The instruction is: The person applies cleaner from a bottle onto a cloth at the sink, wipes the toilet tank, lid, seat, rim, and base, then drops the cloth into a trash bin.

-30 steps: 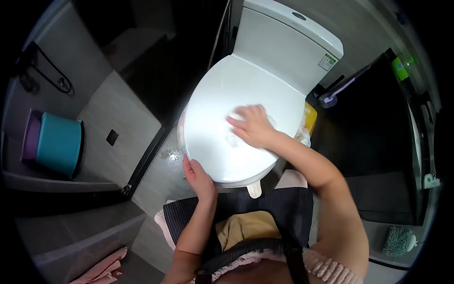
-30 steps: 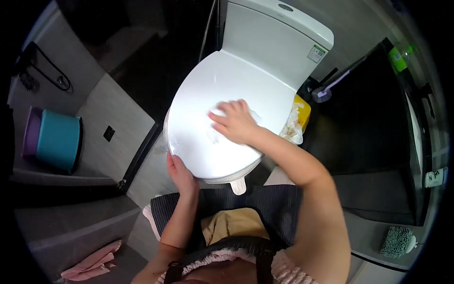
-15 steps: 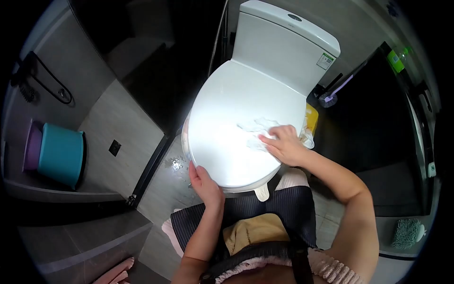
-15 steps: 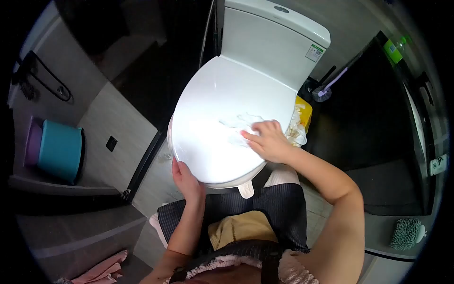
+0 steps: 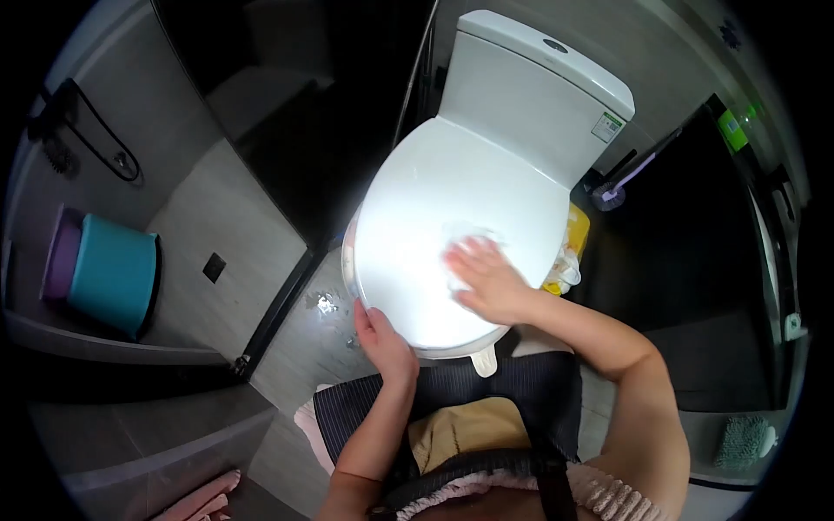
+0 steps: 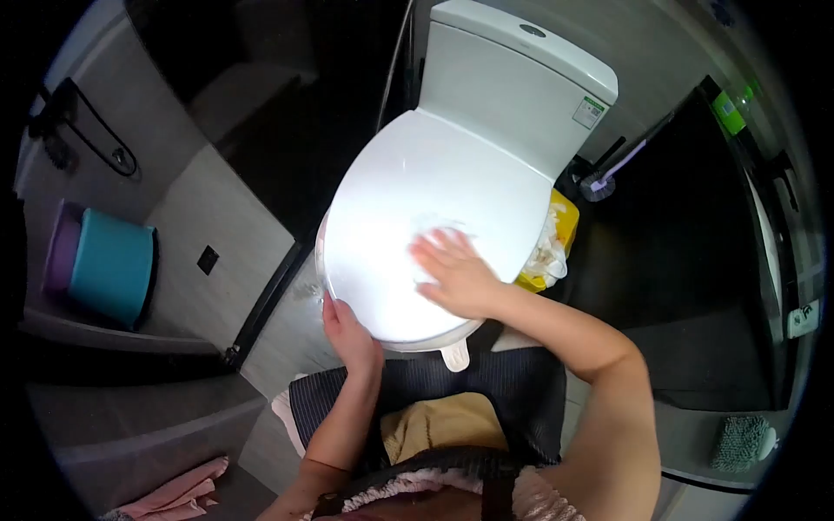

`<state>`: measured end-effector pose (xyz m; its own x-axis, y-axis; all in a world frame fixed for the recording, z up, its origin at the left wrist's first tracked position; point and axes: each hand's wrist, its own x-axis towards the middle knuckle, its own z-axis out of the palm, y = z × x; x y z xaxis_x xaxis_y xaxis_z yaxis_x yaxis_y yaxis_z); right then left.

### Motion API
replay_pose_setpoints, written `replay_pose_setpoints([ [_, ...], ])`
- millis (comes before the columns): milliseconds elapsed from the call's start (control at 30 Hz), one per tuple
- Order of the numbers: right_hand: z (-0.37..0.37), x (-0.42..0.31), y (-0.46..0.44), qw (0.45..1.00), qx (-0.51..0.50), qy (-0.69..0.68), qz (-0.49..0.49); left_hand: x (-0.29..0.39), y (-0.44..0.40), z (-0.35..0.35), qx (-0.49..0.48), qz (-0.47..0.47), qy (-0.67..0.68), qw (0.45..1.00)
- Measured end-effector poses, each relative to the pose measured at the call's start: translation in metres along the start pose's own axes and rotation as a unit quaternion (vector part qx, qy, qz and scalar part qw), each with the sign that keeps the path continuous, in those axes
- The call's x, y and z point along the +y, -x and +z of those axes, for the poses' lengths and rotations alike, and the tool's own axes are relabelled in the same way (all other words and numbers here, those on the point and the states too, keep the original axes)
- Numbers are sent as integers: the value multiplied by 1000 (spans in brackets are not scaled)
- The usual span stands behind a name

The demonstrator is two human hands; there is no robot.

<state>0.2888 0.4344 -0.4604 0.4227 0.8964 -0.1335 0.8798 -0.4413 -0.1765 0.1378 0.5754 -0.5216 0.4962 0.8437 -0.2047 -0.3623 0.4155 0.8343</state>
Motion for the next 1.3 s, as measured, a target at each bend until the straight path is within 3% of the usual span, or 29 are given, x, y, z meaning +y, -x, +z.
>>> replay_pose_setpoints([
  [67,3,-17,-72,996,49,11,-78,-6,-1,-3,2,0,-11,1000],
  [133,-2,-9,-147,994,59,27,-86,-1,1,-5,-24,1,-16,1000],
  [200,-27,25,-205,996,19,88,13,-1,-2,-6,-52,0,-16,999],
  [233,-26,60,-221,995,51,56,57,-1,-2,-10,-53,3,-27,998],
  [333,-21,172,-207,977,74,58,189,-4,-5,-10,-42,5,-28,999],
  [367,-14,206,-172,969,116,-18,218,-6,-6,-10,-49,13,-17,999],
  [400,-22,222,-131,953,80,-75,282,-7,-5,-11,-58,17,-10,998],
  [433,-13,238,-92,958,74,-54,271,-8,-6,-12,-64,9,-15,998],
  [500,2,209,-18,957,106,50,265,-15,-5,-10,-17,33,-49,998],
  [633,9,71,35,967,47,67,241,-16,-7,-11,-56,49,-58,995],
  [700,22,4,19,982,97,14,160,-19,-7,-13,-13,47,-92,995],
  [733,35,-36,-16,986,154,-20,53,-15,-4,-9,-32,39,-97,994],
  [800,12,-41,-61,988,149,-19,-45,0,2,-2,-34,-22,-11,999],
  [867,7,-4,-113,988,150,-36,-28,-3,-1,-5,-19,-10,-35,999],
  [933,-7,56,-134,986,135,-38,90,5,3,-2,-64,4,-48,997],
  [1033,-4,161,-95,949,162,9,270,6,5,-3,-98,26,-66,993],
  [1133,9,211,-19,911,200,-13,361,1,4,-3,-91,36,-65,993],
  [1200,44,211,9,865,313,-164,357,-3,3,-3,-56,37,-77,995],
  [1300,65,120,41,789,392,-305,362,-5,2,0,-6,39,-92,995],
])
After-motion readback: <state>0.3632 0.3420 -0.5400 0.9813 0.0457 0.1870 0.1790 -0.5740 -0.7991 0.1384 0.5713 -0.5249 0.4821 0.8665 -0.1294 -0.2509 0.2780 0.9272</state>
